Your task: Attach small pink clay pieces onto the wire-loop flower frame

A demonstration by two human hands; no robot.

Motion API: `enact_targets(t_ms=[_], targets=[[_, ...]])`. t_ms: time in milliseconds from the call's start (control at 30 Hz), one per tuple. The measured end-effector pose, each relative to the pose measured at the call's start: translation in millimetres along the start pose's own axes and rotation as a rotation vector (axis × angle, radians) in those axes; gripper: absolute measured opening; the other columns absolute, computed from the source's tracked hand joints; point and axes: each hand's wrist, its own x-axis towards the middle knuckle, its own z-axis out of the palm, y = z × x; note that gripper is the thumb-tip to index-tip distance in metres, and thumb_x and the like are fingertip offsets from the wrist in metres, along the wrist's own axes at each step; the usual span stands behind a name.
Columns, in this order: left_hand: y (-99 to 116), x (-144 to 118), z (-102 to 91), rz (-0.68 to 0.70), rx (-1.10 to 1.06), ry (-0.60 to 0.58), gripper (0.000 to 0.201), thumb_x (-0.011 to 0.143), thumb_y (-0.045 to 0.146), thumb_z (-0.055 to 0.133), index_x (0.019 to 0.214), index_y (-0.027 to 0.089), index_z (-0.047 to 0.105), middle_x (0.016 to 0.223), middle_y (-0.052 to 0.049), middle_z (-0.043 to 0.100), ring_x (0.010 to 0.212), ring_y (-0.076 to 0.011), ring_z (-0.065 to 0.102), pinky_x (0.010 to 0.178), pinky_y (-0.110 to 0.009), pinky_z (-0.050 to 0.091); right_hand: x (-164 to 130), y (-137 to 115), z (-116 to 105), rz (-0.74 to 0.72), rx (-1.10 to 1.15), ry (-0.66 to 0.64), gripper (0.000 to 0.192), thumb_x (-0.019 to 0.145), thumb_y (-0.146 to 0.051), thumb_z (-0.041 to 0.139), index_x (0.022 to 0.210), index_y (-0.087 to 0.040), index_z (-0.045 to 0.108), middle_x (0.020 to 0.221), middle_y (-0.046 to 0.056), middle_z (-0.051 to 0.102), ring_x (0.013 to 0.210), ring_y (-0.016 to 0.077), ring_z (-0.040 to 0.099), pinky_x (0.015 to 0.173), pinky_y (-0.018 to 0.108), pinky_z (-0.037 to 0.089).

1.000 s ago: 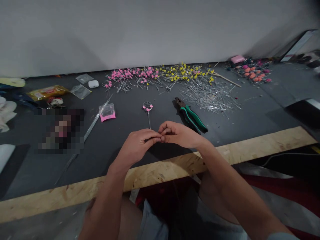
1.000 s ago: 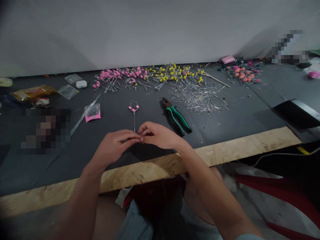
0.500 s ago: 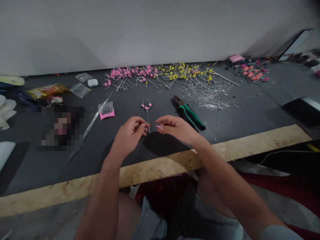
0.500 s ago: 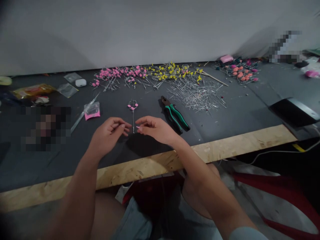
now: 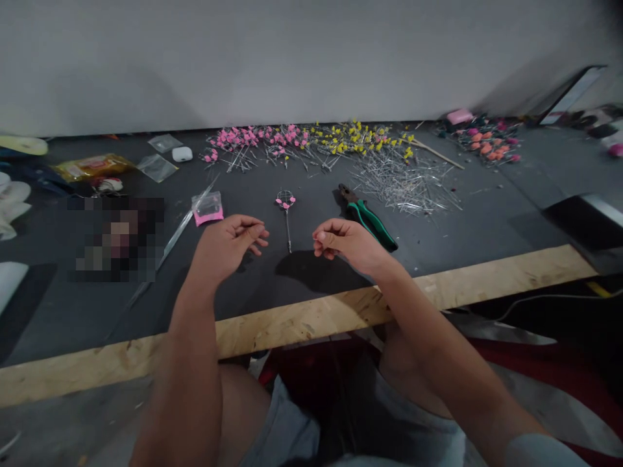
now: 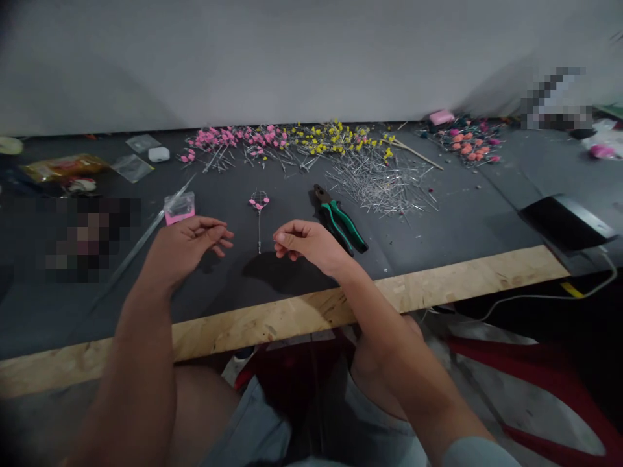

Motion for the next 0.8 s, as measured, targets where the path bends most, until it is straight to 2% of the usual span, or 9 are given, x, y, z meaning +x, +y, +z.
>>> enact_targets(t_ms=[133, 267, 333, 400, 500, 633, 700, 800], targets=[[-2, 2, -8.1, -0.008, 0.109, 0.035, 0.018, 0.077, 0.033, 0.059, 0.082, 0.016, 0.063, 0.071, -0.004, 0.067, 0.05, -0.0114, 0.056, 0.05, -0.024, 0.044, 0, 1, -3, -0.031, 0.001, 0.004, 0.018, 0.073, -0.029, 0.071, 0.085, -0.019, 0.061, 0.074, 0.0, 0.065, 0.072, 0.0121, 0.063, 0.057, 0.023, 0.045], [-16, 10, -15.2, -0.05, 0.12, 0.033, 0.021, 0.08, 0.034, 0.052, 0.087, 0.017, 0.062, 0.082, -0.006, 0.069, 0.056, -0.0138, 0.06, 0.054, -0.026, 0.047, -1, 3, -6, -0.022, -0.041, 0.014, 0.025, 0.075, -0.029, 0.068, 0.097, -0.02, 0.064, 0.08, 0.002, 0.067, 0.078, 0.0133, 0.063, 0.06, 0.025, 0.047], [-26, 15, -19.4, -0.087, 0.128, 0.051, 0.023, 0.08, 0.038, 0.051, 0.081, 0.018, 0.061, 0.08, -0.007, 0.068, 0.055, -0.0154, 0.06, 0.051, -0.027, 0.047, -3, 3, -7, -0.011, -0.05, 0.033, 0.021, 0.076, -0.033, 0.066, 0.092, -0.018, 0.066, 0.078, 0.002, 0.067, 0.075, 0.0133, 0.063, 0.057, 0.025, 0.046], [-34, 19, -23.5, -0.106, 0.191, 0.059, 0.023, 0.076, 0.041, 0.055, 0.075, 0.019, 0.061, 0.068, -0.004, 0.065, 0.051, -0.0155, 0.058, 0.048, -0.027, 0.045, -3, 2, -8, -0.005, -0.046, 0.058, 0.02, 0.075, -0.035, 0.067, 0.084, -0.017, 0.065, 0.074, 0.002, 0.066, 0.07, 0.0128, 0.062, 0.053, 0.024, 0.044], [-41, 23, -26.9, -0.103, 0.25, 0.048, 0.019, 0.075, 0.036, 0.057, 0.082, 0.019, 0.062, 0.065, -0.002, 0.064, 0.053, -0.0158, 0.059, 0.052, -0.026, 0.046, -2, 1, -6, -0.006, -0.046, 0.077, 0.018, 0.073, -0.034, 0.069, 0.078, -0.018, 0.062, 0.069, 0.001, 0.065, 0.067, 0.012, 0.061, 0.052, 0.023, 0.044], [-40, 23, -26.8, -0.129, 0.227, 0.057, 0.022, 0.083, 0.034, 0.045, 0.089, 0.019, 0.059, 0.085, -0.006, 0.067, 0.063, -0.016, 0.063, 0.057, -0.027, 0.05, 3, 5, -3, 0.005, -0.03, 0.046, 0.017, 0.075, -0.031, 0.067, 0.085, -0.018, 0.063, 0.08, 0.003, 0.068, 0.073, 0.0131, 0.063, 0.057, 0.024, 0.047], [-35, 21, -28.5, -0.139, 0.296, 0.053, 0.023, 0.083, 0.038, 0.046, 0.085, 0.02, 0.059, 0.079, -0.002, 0.066, 0.061, -0.0153, 0.06, 0.057, -0.027, 0.048, 6, 9, -2, 0.019, -0.029, 0.038, 0.017, 0.077, -0.031, 0.065, 0.087, -0.018, 0.063, 0.081, 0.003, 0.067, 0.072, 0.013, 0.063, 0.056, 0.024, 0.047], [-31, 18, -34.7, -0.103, 0.513, 0.086, 0.02, 0.081, 0.04, 0.053, 0.083, 0.023, 0.062, 0.07, 0.002, 0.06, 0.065, -0.016, 0.056, 0.062, -0.028, 0.042, 9, 13, -2, 0.015, -0.075, 0.045, 0.013, 0.077, -0.03, 0.064, 0.083, -0.018, 0.062, 0.073, 0.001, 0.064, 0.067, 0.0113, 0.06, 0.054, 0.023, 0.046]])
